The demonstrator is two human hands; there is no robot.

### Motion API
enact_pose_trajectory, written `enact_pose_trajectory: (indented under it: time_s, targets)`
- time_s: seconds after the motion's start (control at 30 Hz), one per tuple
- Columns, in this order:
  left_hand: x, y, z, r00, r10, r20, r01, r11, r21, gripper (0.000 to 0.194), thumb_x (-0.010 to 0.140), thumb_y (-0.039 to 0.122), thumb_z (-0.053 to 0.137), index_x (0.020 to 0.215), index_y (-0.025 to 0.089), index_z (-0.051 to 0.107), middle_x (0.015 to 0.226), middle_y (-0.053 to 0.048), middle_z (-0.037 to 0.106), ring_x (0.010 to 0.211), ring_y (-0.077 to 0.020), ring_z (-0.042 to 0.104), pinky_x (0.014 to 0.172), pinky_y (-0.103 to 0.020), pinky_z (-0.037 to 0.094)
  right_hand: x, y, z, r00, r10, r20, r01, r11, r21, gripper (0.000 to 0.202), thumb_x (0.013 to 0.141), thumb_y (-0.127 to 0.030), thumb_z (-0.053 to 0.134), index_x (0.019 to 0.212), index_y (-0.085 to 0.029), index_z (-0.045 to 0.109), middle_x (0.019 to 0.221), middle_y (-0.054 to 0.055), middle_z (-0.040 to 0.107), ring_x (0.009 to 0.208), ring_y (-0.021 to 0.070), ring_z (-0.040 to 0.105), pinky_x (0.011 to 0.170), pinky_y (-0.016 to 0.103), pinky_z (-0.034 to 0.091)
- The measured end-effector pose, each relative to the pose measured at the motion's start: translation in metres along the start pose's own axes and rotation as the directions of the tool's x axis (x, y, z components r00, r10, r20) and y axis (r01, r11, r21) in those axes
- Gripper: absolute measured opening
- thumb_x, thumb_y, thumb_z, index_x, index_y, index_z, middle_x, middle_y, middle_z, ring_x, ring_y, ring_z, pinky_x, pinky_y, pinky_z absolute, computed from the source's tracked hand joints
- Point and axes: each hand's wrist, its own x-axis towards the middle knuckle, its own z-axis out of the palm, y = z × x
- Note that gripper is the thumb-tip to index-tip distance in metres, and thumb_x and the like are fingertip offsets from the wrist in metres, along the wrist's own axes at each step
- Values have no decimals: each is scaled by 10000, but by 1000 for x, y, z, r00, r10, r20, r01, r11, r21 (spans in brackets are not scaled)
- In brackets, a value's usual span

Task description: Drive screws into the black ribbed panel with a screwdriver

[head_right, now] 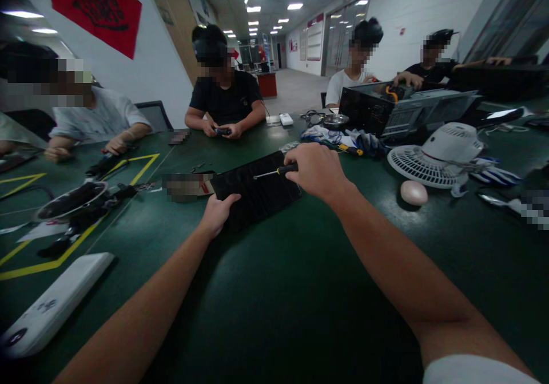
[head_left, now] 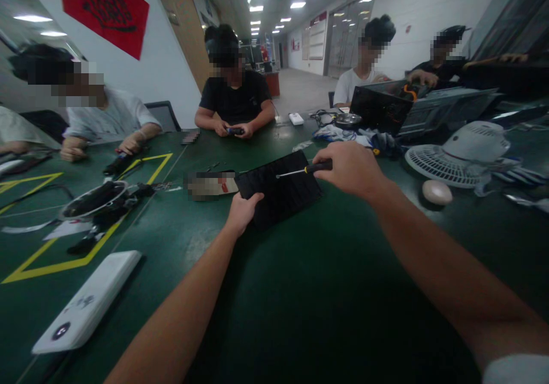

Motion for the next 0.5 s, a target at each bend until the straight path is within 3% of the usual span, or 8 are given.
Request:
enact_pose_trajectory:
  time_s: [0.5]
  targets:
    - [1, -1, 0, 1000, 4, -5, -4, 1000, 5, 424, 613, 391, 908, 949, 162, 789, 916, -92, 814, 847, -292, 776, 867, -424, 621, -1, -3, 1, 1000, -4, -8, 4, 1000, -26, 253, 939, -323, 774, 1165, -288, 883, 1169, 99, 812, 1085, 335, 715, 795, 420, 473]
